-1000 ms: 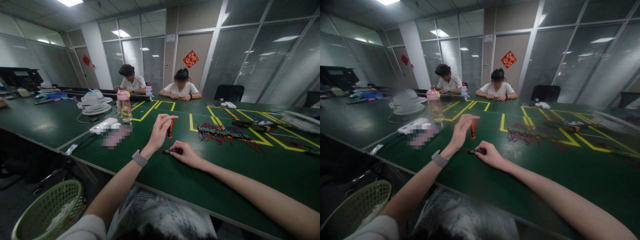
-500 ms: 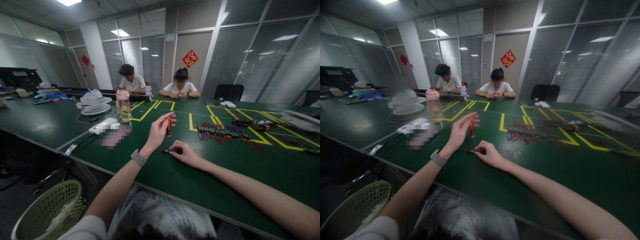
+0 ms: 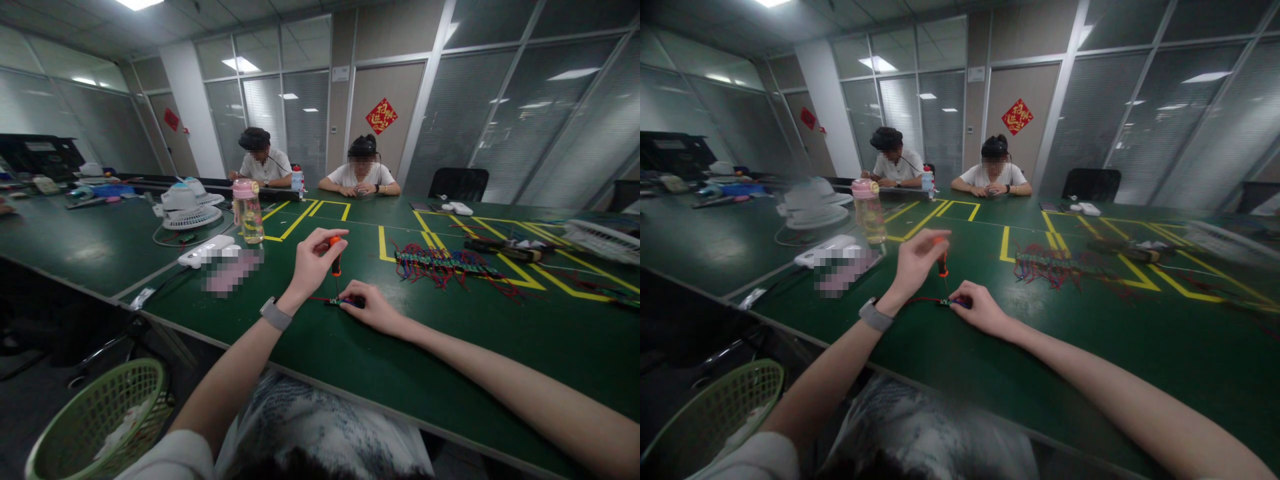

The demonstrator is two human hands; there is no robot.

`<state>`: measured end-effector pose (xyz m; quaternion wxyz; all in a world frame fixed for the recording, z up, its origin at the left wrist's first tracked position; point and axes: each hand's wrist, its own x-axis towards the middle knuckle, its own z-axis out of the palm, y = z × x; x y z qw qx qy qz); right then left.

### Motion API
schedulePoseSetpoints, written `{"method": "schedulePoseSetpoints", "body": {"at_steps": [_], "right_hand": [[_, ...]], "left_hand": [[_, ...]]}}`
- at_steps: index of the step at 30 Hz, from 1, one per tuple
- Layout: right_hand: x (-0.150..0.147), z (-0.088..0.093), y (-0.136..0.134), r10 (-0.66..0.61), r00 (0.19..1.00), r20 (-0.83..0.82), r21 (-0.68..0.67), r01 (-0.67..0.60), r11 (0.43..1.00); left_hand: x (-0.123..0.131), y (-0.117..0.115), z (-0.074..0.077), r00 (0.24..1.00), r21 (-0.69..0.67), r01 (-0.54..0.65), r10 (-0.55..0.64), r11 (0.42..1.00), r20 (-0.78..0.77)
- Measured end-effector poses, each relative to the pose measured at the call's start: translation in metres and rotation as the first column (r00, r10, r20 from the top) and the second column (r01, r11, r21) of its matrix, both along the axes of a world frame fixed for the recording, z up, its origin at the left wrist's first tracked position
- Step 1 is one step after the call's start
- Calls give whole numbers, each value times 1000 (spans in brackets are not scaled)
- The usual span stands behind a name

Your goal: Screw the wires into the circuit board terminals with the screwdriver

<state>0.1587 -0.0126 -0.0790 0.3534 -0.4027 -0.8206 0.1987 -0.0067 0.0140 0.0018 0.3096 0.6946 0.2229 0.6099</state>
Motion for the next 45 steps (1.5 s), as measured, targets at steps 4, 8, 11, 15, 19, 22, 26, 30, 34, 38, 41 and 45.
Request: {"method": "schedulePoseSetpoints", "body": {"at_steps": [4, 8, 11, 15, 19, 22, 26, 30, 34, 38, 41, 45], "right_hand": [[0, 0, 0, 0, 1000, 3, 0, 0, 1000], [0, 0, 0, -3, 1000, -1, -1, 3, 1000], [0, 0, 0, 0, 1000, -7, -4, 0, 1000], [0, 0, 0, -1, 1000, -13, -7, 1, 1000], [-1, 1, 0, 5, 1000, 0, 5, -5, 1000], [-1, 0, 0, -2, 1000, 1, 6, 2, 1000], [-1, -1, 1, -7, 1000, 9, 6, 7, 1000], [0, -1, 1, -8, 1000, 9, 7, 7, 1000], [0, 0, 0, -4, 1000, 11, -1, 4, 1000], [0, 0, 1, -1, 1000, 10, -6, 1, 1000], [0, -1, 1, -2, 1000, 4, -5, 2, 1000], [0, -2, 1, -3, 1000, 5, -5, 4, 1000]], "left_hand": [[-1, 2, -2, 1000, 50, -1, 3, 999, -24], [1, 2, -1, 972, -74, 233, -230, 970, 50], [2, 2, -1, 990, -78, 140, -138, 987, 37], [0, 2, -2, 999, 21, -6, 6, 1000, -38], [1, 4, -2, 983, -50, 183, -181, 982, 41], [1, 4, -3, 988, -62, 153, -151, 986, 40], [0, 2, -2, 999, 62, -33, 34, 998, -21], [2, 2, -1, 984, -34, 177, -177, 984, 27], [2, 1, -1, 997, -38, 74, -73, 997, 7], [2, 1, -2, 1000, 44, -17, 17, 999, 3], [4, 1, -3, 984, -47, 174, -172, 984, 55], [4, 3, -4, 998, -14, 16, -15, 1000, 54]]}}
